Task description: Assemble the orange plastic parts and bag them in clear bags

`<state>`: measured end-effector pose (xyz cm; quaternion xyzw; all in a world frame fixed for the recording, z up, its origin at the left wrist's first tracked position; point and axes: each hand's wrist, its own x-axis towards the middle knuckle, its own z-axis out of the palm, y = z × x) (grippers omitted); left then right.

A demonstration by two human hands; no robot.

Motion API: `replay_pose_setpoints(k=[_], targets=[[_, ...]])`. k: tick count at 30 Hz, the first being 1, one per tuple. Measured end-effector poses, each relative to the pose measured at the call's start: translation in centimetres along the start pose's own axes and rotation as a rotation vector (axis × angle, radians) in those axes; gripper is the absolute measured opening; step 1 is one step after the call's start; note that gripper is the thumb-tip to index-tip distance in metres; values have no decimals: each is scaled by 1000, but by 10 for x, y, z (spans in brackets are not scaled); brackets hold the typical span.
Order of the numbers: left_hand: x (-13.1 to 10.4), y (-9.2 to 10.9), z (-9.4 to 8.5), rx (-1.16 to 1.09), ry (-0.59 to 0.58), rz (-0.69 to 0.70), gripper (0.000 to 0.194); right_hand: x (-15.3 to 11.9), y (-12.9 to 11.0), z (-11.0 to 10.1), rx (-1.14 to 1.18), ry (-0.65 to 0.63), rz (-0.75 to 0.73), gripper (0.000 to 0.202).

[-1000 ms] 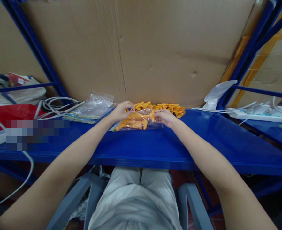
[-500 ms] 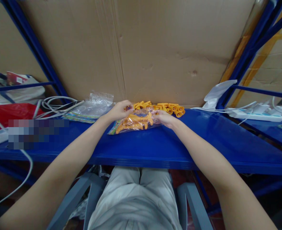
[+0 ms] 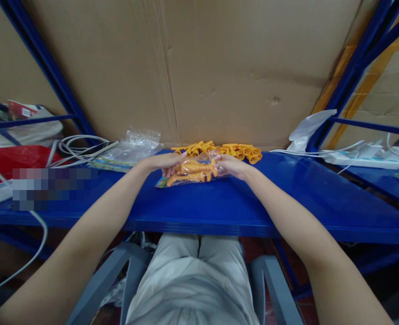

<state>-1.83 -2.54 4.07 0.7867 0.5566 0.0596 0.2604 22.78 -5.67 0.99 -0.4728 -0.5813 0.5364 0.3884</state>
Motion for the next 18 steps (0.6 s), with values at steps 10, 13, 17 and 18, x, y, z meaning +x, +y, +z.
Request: replay_pose_setpoints(k=[10, 13, 17, 18], targets=[[19, -3, 14, 1, 160, 167, 48, 7, 2, -3, 54, 132, 0, 13], [28, -11, 15, 102, 334, 224, 42, 13, 7, -4, 79, 182, 6, 13], [32, -17, 13, 198, 449, 207, 42, 16, 9, -2, 115, 203, -17, 13], [32, -18, 12, 216, 460, 182, 43, 16, 8, -1, 119, 203, -18, 13]])
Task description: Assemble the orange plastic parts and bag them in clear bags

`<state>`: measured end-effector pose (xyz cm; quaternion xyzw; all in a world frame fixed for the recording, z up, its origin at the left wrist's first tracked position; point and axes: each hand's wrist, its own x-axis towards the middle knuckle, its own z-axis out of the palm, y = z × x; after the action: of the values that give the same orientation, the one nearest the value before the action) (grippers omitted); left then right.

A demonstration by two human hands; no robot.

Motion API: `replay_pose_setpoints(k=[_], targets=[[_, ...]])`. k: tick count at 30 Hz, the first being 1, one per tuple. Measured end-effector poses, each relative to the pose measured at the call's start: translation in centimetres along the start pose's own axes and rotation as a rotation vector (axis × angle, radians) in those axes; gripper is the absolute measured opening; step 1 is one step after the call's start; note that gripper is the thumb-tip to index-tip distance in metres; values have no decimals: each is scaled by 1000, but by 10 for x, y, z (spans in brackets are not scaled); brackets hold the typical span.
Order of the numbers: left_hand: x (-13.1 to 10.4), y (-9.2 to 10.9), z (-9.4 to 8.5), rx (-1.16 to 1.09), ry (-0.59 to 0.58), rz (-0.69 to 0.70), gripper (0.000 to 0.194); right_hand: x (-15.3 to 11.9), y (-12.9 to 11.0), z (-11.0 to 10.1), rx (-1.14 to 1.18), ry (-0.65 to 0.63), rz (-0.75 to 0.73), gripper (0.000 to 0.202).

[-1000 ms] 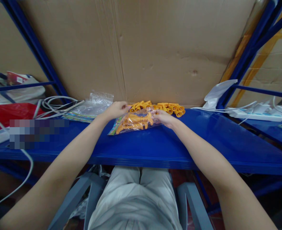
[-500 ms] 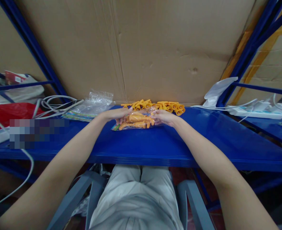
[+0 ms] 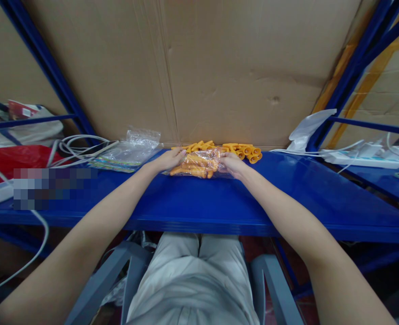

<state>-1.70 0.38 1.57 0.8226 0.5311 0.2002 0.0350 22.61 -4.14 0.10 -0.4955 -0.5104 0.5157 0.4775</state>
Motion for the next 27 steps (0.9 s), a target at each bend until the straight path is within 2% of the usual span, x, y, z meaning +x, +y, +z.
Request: replay_pose_setpoints(k=[2, 4, 8, 10, 16, 21, 25, 27], targets=[[-1, 0, -3, 48, 16, -48, 46, -2, -2, 1, 2, -6, 12, 13], [-2, 2, -6, 56, -25, -89, 51, -5, -4, 2, 9, -18, 34, 14], [-8, 8, -13, -41, -284, -150, 67, -7, -6, 1, 35, -52, 60, 15], [-11, 11, -15, -77, -339, -159, 71, -8, -6, 0, 39, -86, 58, 16], [-14, 15, -15, -104, -370, -164, 78, -12, -7, -1, -28, -192, 5, 14], [-15, 16, -16, -120, -397, -156, 79, -17, -7, -3, -249, -202, -118, 10], [-15, 15, -17, -126, -417, -134, 74, -22, -7, -1, -331, -288, -180, 9], [-15, 14, -17, -142, -413, -117, 70, -23, -7, 0, -330, -286, -169, 7]])
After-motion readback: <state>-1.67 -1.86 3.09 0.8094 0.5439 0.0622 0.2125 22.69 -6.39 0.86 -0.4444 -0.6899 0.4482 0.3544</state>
